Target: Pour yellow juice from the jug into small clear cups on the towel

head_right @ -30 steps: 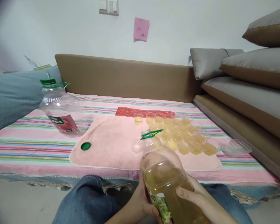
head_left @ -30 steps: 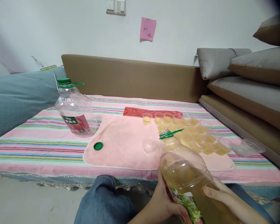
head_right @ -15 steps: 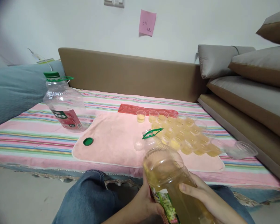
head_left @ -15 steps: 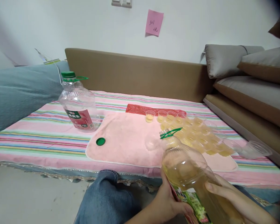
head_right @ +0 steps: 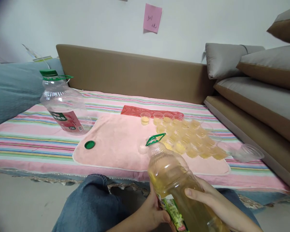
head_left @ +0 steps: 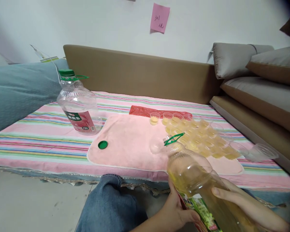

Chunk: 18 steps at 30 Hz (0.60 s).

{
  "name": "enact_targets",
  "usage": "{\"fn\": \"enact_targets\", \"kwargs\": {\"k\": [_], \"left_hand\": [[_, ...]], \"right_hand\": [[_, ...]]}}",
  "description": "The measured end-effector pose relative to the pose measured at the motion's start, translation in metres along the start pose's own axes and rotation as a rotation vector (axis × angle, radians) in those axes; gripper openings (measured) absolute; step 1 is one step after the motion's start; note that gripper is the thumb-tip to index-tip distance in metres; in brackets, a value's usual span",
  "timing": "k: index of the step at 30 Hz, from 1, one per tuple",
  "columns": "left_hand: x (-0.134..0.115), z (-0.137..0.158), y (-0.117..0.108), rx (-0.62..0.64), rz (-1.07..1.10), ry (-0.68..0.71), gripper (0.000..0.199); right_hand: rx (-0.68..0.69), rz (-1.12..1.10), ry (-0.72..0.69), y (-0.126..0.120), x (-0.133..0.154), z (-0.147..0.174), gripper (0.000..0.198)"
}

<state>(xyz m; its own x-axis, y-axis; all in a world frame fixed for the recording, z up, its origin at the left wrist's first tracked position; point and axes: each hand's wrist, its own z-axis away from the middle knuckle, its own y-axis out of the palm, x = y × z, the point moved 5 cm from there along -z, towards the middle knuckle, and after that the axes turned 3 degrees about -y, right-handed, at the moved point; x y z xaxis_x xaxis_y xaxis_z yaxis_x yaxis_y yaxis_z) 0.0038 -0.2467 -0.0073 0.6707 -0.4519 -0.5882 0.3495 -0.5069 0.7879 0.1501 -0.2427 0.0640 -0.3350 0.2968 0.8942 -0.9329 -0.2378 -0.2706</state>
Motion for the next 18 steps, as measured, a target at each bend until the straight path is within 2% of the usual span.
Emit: {"fn": "enact_targets", "kwargs": {"k": [7, 18], "left_hand": [[-0.004, -0.002, 0.004, 0.009, 0.014, 0.033, 0.11], [-0.002, -0.003, 0.003, 0.001, 0.02, 0.043, 0.105]], "right_hand": [[-0.006, 0.022, -0.023, -0.004, -0.008, -0.004, 0.063], [0.025, -0.02, 0.037, -0.003, -0.008, -0.007, 0.062]]}}
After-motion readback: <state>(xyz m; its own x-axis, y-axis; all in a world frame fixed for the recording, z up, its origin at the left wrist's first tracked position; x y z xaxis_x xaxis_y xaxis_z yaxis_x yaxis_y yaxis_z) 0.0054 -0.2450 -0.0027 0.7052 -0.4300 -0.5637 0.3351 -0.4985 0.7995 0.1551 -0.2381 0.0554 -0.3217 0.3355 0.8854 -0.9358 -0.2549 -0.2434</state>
